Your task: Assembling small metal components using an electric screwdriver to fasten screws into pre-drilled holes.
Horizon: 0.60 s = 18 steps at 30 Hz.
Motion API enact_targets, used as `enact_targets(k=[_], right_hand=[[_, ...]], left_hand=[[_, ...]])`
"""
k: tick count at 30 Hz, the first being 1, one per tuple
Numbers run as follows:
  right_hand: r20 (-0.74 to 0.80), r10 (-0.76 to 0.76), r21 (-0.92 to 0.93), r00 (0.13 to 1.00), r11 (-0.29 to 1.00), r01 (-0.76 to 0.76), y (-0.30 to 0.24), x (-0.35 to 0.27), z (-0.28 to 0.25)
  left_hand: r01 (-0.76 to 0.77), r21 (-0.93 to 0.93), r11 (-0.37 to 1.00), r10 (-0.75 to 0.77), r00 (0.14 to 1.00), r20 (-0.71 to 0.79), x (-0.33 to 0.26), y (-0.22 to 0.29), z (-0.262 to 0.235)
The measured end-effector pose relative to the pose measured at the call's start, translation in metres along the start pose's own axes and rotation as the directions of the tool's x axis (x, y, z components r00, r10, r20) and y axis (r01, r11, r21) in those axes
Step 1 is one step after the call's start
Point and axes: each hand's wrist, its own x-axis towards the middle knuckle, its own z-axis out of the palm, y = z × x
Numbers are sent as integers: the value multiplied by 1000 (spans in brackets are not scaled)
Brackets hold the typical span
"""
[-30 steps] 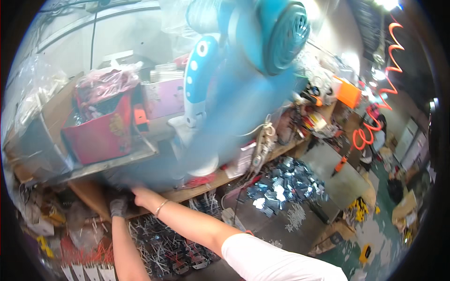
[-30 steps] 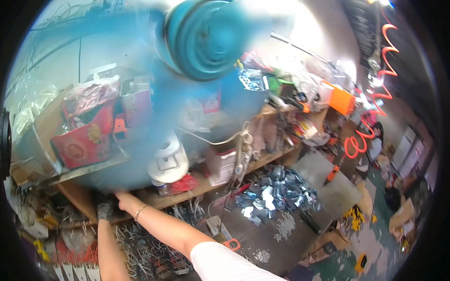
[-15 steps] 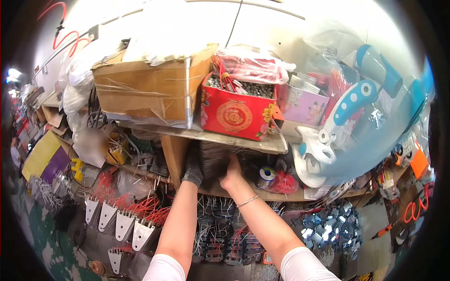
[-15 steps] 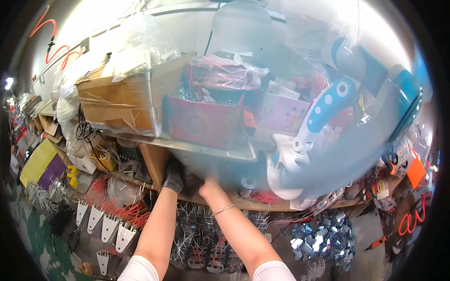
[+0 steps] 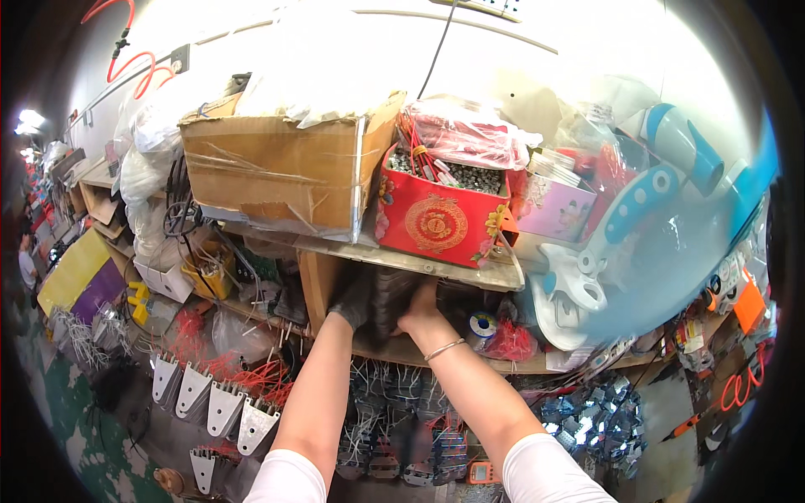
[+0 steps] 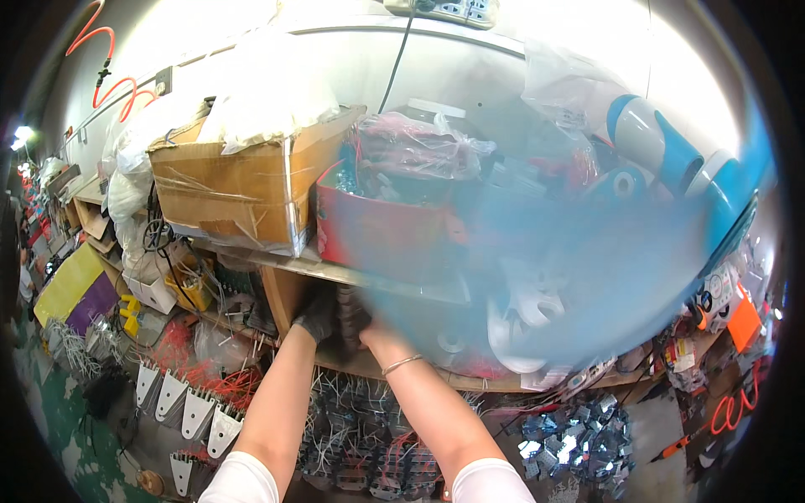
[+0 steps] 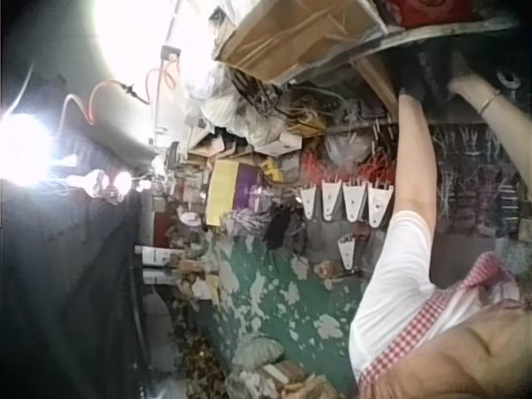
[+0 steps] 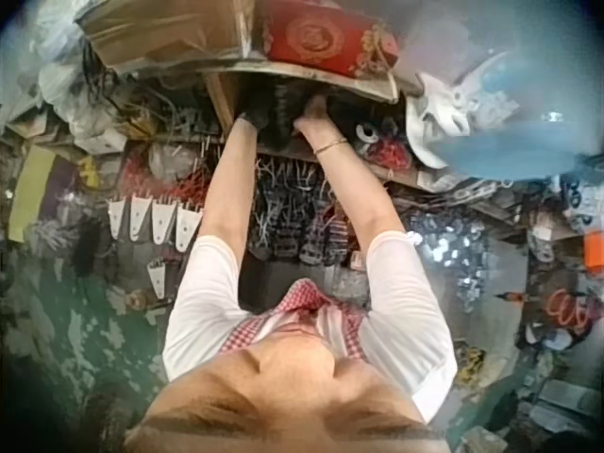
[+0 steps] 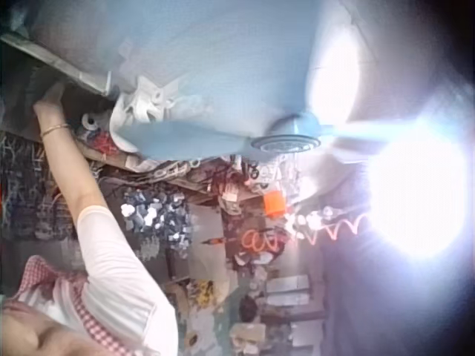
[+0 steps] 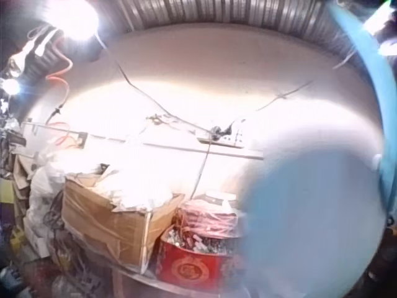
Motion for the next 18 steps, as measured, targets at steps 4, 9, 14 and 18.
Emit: enact_targets(k=[4,9,14,18], right_hand=[[101,98,-53,990,994,-93,5,-23,32],[75,104,-12,992,995,-103,1,-16,29],[143,71,196,987,976,-99,10,-21,25],[233,3,183,973,982,-47,21,-59,41]], left_hand=[[34,154,987,-21,996,-84,-12,-17,-13],[330,-923,-198,-466,797,385,1,67,-34],[417,-857,-303,-581,632,513,-12,102,-35],[319,-825,-466,-461,709,534,-42,107,-31]])
